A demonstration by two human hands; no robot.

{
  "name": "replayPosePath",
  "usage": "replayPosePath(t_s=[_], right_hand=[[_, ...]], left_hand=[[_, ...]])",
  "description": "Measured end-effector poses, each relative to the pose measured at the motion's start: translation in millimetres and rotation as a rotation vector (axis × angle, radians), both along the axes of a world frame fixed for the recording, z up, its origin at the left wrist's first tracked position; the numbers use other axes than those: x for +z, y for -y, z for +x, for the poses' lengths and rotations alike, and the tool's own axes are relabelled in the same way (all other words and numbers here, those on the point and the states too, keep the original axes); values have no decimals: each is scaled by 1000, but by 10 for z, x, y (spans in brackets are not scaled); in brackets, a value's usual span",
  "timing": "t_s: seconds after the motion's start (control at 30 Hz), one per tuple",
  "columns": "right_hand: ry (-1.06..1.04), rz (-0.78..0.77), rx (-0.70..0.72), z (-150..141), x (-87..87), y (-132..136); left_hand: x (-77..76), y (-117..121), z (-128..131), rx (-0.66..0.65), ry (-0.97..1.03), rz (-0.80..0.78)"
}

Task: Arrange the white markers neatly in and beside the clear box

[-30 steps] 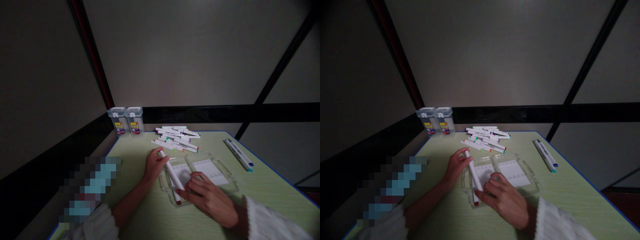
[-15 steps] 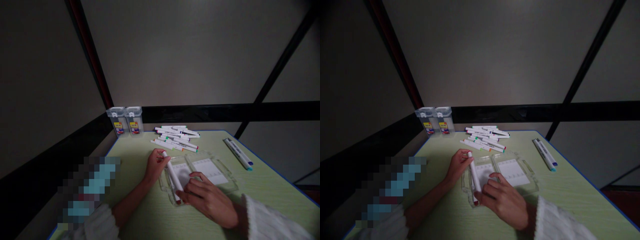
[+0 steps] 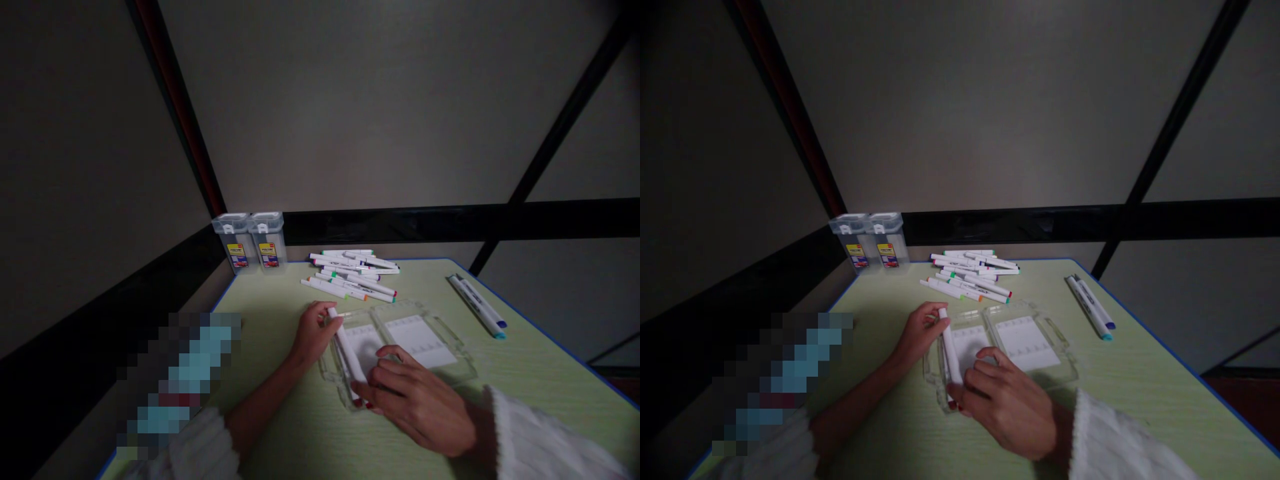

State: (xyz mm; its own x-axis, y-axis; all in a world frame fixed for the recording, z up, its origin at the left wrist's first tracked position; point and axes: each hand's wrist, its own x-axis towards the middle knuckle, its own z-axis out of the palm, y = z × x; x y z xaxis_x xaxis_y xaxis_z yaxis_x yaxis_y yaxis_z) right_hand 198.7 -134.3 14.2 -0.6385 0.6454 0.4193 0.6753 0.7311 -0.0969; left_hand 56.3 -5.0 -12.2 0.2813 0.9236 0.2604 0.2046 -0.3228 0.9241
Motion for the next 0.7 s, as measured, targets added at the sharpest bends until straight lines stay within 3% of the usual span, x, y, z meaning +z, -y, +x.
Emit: replayPosePath(t_s=[0.7], right_hand=[[21,-87,27,19,-34,0]], left_hand=[[28,5,11,-36,-102,-28]])
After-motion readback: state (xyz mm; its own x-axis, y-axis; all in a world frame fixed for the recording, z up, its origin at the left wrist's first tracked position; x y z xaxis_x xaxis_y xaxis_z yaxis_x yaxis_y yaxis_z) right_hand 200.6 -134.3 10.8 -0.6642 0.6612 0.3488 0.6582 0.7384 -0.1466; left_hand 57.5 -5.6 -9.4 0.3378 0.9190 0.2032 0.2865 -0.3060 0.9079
